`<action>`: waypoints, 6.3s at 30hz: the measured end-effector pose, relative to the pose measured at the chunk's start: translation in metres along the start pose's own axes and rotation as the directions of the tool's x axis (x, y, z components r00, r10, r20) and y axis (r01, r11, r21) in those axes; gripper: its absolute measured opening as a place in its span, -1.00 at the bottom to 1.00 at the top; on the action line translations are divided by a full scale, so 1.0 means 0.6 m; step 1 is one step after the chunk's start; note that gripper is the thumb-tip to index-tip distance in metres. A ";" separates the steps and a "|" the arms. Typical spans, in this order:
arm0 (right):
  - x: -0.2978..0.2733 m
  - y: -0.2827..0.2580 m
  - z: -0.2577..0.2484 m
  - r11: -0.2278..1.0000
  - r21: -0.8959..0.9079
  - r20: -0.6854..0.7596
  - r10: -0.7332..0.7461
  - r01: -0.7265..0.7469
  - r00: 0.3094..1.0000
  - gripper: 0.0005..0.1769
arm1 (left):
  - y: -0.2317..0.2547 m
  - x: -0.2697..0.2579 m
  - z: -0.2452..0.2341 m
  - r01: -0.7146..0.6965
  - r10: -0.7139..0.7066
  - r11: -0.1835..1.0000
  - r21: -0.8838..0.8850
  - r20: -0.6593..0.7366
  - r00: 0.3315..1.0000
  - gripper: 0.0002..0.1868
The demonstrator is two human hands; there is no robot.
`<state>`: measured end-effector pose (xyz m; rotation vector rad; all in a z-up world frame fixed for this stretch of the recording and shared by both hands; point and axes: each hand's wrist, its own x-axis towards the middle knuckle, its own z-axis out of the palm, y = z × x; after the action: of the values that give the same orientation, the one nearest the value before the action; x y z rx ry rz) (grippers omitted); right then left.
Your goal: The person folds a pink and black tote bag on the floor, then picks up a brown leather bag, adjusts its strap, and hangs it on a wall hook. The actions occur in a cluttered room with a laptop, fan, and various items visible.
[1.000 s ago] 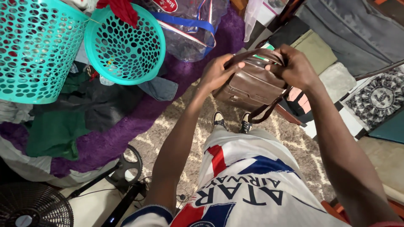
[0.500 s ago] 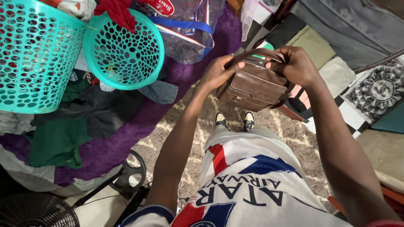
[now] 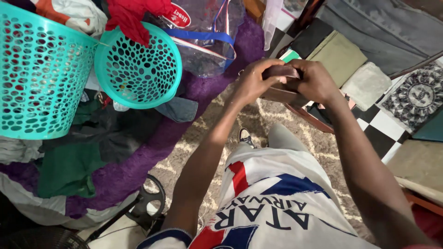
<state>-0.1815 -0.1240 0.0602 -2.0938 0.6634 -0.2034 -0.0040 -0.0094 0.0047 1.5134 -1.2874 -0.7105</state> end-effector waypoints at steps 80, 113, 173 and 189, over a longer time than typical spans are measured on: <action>0.595 0.303 -0.525 0.780 0.568 -0.686 0.272 0.263 0.675 -0.79 | -0.035 1.057 0.039 -0.165 0.187 0.943 -0.290 0.052 0.981 -0.68; 1.024 0.399 -0.710 0.816 0.562 -0.541 0.240 0.134 0.806 -0.79 | -0.123 1.435 -0.139 0.006 -0.001 0.989 -0.151 0.033 0.999 -0.62; 1.038 0.273 -0.929 0.882 0.322 -0.702 -0.022 0.345 0.712 -0.56 | 0.052 1.542 -0.248 -0.518 0.409 0.721 -0.460 -0.321 0.854 -0.70; 0.999 0.082 -0.954 0.710 0.542 -0.638 -0.002 0.450 0.770 -0.57 | 0.097 1.504 -0.180 -0.600 0.574 0.796 -0.080 -0.215 0.790 -0.65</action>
<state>0.0863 -0.8756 0.2906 -1.3547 0.5453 -1.1392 0.3091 -0.8321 0.2382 0.9412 -1.4298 -0.2382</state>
